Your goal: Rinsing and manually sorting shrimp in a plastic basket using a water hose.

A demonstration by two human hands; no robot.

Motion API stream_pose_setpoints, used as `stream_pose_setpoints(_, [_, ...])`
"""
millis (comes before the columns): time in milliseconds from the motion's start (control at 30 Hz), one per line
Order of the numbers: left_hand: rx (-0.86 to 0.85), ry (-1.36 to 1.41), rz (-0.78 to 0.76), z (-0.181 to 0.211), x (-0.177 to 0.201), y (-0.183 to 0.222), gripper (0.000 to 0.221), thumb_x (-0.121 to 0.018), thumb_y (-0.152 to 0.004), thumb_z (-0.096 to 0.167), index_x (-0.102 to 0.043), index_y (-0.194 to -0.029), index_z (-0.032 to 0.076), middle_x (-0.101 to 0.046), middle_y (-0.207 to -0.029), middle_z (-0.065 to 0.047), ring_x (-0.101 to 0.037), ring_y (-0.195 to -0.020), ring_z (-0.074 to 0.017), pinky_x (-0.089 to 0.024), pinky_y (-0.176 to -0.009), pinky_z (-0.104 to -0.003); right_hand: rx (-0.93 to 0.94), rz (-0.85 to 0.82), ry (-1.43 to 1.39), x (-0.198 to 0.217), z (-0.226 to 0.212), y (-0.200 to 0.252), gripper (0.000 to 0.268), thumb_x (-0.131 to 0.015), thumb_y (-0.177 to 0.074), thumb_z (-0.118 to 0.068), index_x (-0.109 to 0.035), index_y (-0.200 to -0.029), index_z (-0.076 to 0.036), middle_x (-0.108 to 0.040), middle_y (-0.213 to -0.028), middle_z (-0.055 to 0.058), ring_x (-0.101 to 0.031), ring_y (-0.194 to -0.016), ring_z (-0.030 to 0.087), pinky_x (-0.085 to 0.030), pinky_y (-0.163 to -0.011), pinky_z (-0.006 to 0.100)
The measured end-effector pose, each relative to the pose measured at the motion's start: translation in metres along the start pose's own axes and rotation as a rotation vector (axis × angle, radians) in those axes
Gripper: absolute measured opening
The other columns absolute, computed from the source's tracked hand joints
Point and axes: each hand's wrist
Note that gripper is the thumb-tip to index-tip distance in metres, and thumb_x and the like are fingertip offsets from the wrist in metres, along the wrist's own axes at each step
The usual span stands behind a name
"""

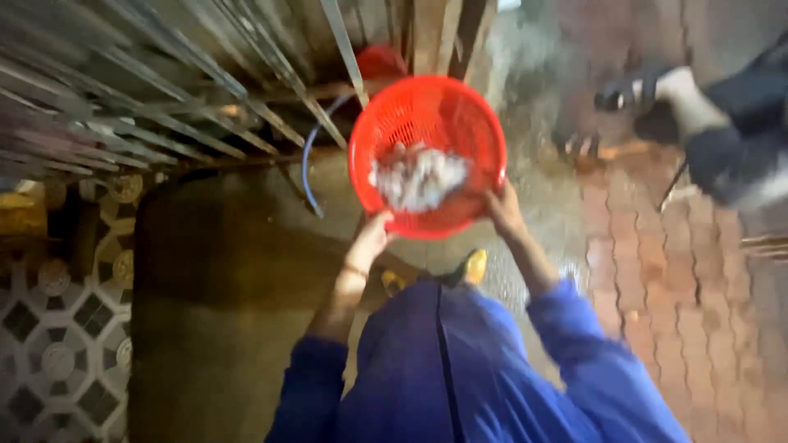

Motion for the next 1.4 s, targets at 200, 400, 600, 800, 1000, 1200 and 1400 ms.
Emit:
stream_pose_setpoints(200, [-0.157, -0.115, 0.024, 0.042, -0.047, 0.088, 0.072, -0.074, -0.084, 0.002, -0.039, -0.148, 0.004, -0.049, -0.131, -0.031, -0.062, -0.109, -0.0554, -0.060, -0.074, -0.070, -0.069, 0.140, -0.202, -0.002, -0.028, 0.015, 0.036, -0.056, -0.092, 0.003, -0.051, -0.128, 0.004, -0.065, -0.099, 0.026, -0.072, -0.081, 0.039, -0.060, -0.059, 0.056])
stream_pose_setpoints(400, [-0.271, -0.187, -0.016, 0.047, -0.055, 0.110, 0.080, -0.077, -0.086, 0.003, -0.033, -0.153, 0.002, -0.044, -0.135, -0.035, -0.059, -0.113, -0.0567, -0.059, -0.074, -0.071, -0.109, 0.231, -0.275, -0.010, -0.067, 0.032, 0.037, -0.062, -0.083, 0.005, -0.056, -0.120, 0.000, -0.067, -0.094, 0.020, -0.073, -0.079, 0.033, -0.062, -0.056, 0.051])
stream_pose_setpoints(600, [-0.501, -0.535, 0.058, 0.085, -0.068, 0.129, 0.078, -0.093, -0.081, 0.029, -0.052, -0.142, 0.002, -0.059, -0.133, -0.024, -0.062, -0.123, -0.0373, -0.062, -0.085, -0.049, -0.085, 0.307, -0.298, -0.003, -0.049, 0.034, 0.036, -0.062, -0.085, 0.006, -0.056, -0.120, -0.001, -0.067, -0.096, 0.018, -0.072, -0.083, 0.029, -0.064, -0.062, 0.051])
stream_pose_setpoints(800, [-1.338, -1.142, 0.285, 0.131, -0.126, 0.196, 0.031, -0.073, -0.095, 0.017, -0.071, -0.126, 0.019, -0.054, -0.128, -0.007, -0.056, -0.124, -0.0275, -0.047, -0.105, -0.041, -0.020, 0.337, -0.227, -0.003, -0.040, 0.044, 0.034, -0.059, -0.092, 0.007, -0.054, -0.125, 0.002, -0.065, -0.101, 0.020, -0.069, -0.091, 0.029, -0.062, -0.067, 0.049])
stream_pose_setpoints(1000, [-1.334, -1.814, 0.060, 0.125, -0.175, 0.172, 0.021, -0.087, -0.075, 0.022, -0.070, -0.087, 0.016, -0.056, -0.088, -0.002, -0.054, -0.098, -0.0217, -0.033, -0.100, -0.053, -0.003, 0.361, -0.255, 0.011, -0.013, 0.039, 0.036, -0.060, -0.091, 0.006, -0.053, -0.127, 0.003, -0.064, -0.103, 0.020, -0.067, -0.095, 0.028, -0.060, -0.073, 0.049])
stream_pose_setpoints(1200, [-1.391, -1.931, 0.145, 0.087, -0.187, 0.110, 0.036, -0.094, -0.057, 0.021, -0.065, -0.076, 0.014, -0.055, -0.084, -0.004, -0.052, -0.092, -0.0243, -0.031, -0.093, -0.053, -0.042, 0.376, -0.306, 0.034, -0.009, 0.031, 0.033, -0.062, -0.091, 0.004, -0.054, -0.123, 0.001, -0.065, -0.102, 0.017, -0.068, -0.090, 0.026, -0.061, -0.067, 0.048])
stream_pose_setpoints(1400, [-1.184, -1.846, -0.037, 0.075, -0.207, 0.100, 0.011, -0.071, -0.092, 0.017, -0.061, -0.088, 0.014, -0.064, -0.076, -0.006, -0.065, -0.088, -0.0237, -0.035, -0.103, -0.047, -0.096, 0.389, -0.335, 0.048, -0.086, 0.045, 0.030, -0.064, -0.090, 0.003, -0.056, -0.118, -0.002, -0.067, -0.099, 0.015, -0.069, -0.086, 0.024, -0.062, -0.063, 0.048])
Point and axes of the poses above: each hand's wrist, its own y-axis away from the middle knuckle, its own x-axis out of the back of the hand, z = x × y
